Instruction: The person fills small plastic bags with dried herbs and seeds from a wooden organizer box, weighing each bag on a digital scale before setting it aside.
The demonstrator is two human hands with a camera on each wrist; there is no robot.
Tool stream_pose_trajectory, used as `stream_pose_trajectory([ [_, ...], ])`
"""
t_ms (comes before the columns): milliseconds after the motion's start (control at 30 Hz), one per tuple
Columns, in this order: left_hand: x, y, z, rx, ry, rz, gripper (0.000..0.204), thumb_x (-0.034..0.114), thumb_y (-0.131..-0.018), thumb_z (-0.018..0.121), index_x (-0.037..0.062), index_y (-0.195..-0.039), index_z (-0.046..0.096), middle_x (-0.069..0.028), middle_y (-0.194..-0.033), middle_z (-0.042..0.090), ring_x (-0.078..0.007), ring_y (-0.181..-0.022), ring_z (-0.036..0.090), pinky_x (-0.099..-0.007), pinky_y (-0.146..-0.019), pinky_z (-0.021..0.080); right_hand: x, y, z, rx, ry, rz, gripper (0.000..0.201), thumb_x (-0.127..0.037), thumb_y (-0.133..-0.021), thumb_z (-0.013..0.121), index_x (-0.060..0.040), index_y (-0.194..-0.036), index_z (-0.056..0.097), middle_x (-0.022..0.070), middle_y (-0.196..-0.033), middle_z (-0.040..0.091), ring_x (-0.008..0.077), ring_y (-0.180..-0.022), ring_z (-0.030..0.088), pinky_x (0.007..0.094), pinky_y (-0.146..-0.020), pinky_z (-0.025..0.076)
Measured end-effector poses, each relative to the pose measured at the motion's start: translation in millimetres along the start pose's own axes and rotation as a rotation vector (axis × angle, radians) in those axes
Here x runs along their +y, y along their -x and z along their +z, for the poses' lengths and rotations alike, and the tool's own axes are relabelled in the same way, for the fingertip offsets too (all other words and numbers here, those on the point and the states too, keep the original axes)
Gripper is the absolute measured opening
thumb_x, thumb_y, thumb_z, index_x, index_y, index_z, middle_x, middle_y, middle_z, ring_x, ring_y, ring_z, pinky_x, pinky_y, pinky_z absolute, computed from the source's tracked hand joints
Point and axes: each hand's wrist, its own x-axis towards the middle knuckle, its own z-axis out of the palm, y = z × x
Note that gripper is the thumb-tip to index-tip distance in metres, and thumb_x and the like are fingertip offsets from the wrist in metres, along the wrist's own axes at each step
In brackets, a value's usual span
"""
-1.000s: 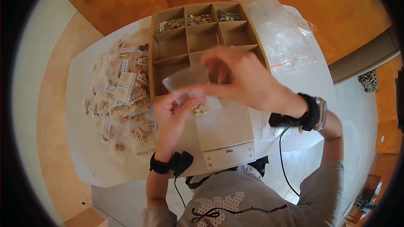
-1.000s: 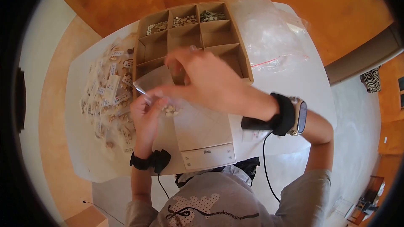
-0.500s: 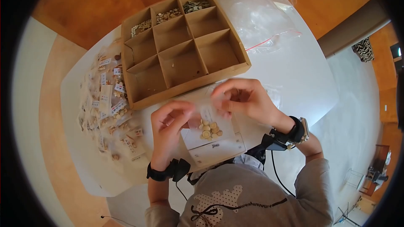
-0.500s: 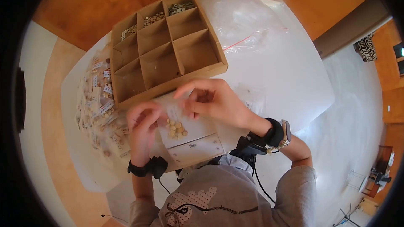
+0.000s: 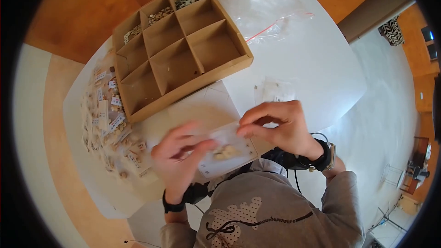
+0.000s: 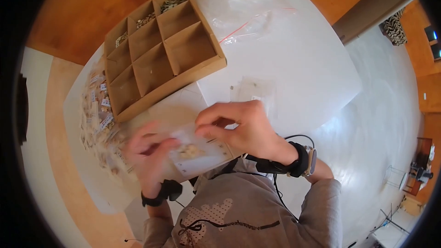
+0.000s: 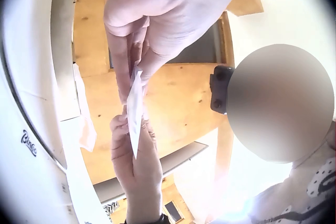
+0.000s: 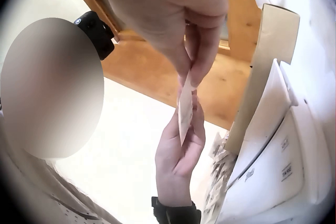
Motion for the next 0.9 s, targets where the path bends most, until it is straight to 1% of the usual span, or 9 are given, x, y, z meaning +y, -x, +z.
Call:
stream_pose_trajectory([
  [33,8,-2,-3,0.148,-0.291,0.294,0.013,-0.005,-0.074,0.065,-0.004,-0.088,0.065,-0.0143,-0.091,0.066,-0.0142,-0.08,0.063,-0.0223,-0.069,0.049,2,3,-6,0.108,-0.022,0.048,0.014,-0.003,-0.076,0.066,-0.0003,-0.09,0.064,0.0068,-0.077,0.066,0.0106,-0.071,0.063,0.0228,-0.063,0.051],
  [100,8,-7,-39,0.484,-0.54,0.492,0.02,-0.002,-0.079,0.06,-0.0028,-0.099,0.062,-0.0153,-0.098,0.064,-0.0149,-0.085,0.063,-0.0248,-0.075,0.049,5,6,-32,0.278,0.051,0.142,0.016,-0.001,-0.08,0.063,0.0012,-0.095,0.061,0.0077,-0.083,0.066,0.0114,-0.073,0.065,0.0226,-0.066,0.052],
  [200,9,-17,-100,0.976,-0.715,0.44,0.032,0.003,-0.085,0.053,-0.0025,-0.117,0.053,-0.0133,-0.11,0.06,-0.0169,-0.088,0.062,-0.026,-0.078,0.049,35,23,-57,0.367,0.444,0.094,0.029,-0.002,-0.079,0.063,0.0,-0.107,0.058,0.0117,-0.097,0.065,0.0222,-0.09,0.064,0.0284,-0.073,0.052],
  [267,-11,-25,-143,0.828,-0.845,0.398,0.035,0.006,-0.085,0.056,-0.001,-0.119,0.053,-0.0125,-0.118,0.056,-0.0199,-0.098,0.059,-0.0282,-0.083,0.046,50,34,-59,0.241,0.78,-0.074,0.042,-0.012,-0.075,0.068,-0.001,-0.113,0.055,0.0127,-0.115,0.058,0.0292,-0.114,0.05,0.0394,-0.088,0.045],
  [300,-21,-27,-151,0.752,-0.911,0.374,0.036,0.008,-0.084,0.057,-0.0002,-0.119,0.052,-0.0121,-0.121,0.054,-0.0214,-0.103,0.057,-0.0294,-0.086,0.045,58,40,-54,0.161,0.929,-0.011,0.054,-0.028,-0.073,0.069,-0.0024,-0.118,0.052,0.0117,-0.13,0.045,0.0311,-0.128,0.031,0.0476,-0.101,0.03],
  [433,-23,-33,-78,0.527,-0.942,0.354,0.042,0.011,-0.082,0.06,0.002,-0.121,0.05,-0.0137,-0.132,0.044,-0.0257,-0.122,0.041,-0.0365,-0.101,0.031,73,48,-36,0.178,1.094,0.05,0.059,-0.039,-0.077,0.062,-0.0068,-0.125,0.047,0.0087,-0.137,0.037,0.0285,-0.131,0.027,0.0483,-0.105,0.02],
  [633,-5,-21,52,-0.818,-1.059,0.543,0.058,0.028,-0.078,0.063,0.0023,-0.126,0.042,-0.0141,-0.136,0.035,-0.0253,-0.129,0.028,-0.0465,-0.106,0.019,81,49,-39,0.197,1.129,0.028,0.045,-0.029,-0.085,0.054,-0.0098,-0.125,0.048,0.0058,-0.135,0.041,0.0243,-0.131,0.028,0.0469,-0.105,0.022],
  [767,-27,-23,82,-0.872,-1.071,0.683,0.07,0.042,-0.075,0.061,-0.0007,-0.126,0.04,-0.0132,-0.135,0.035,-0.0255,-0.127,0.032,-0.0514,-0.107,0.014,80,49,-48,0.232,0.945,0.088,0.041,-0.031,-0.091,0.045,-0.0081,-0.125,0.049,0.0095,-0.13,0.045,0.0255,-0.126,0.035,0.0442,-0.103,0.026],
  [900,-28,-24,85,-0.907,-1.126,0.661,0.072,0.049,-0.076,0.058,0.0018,-0.127,0.04,-0.0147,-0.135,0.035,-0.0251,-0.128,0.03,-0.0514,-0.107,0.012,77,48,-86,0.454,-0.025,0.263,0.045,-0.036,-0.096,0.032,-0.0041,-0.125,0.047,0.0089,-0.126,0.049,0.0216,-0.121,0.04,0.0403,-0.101,0.028],
])
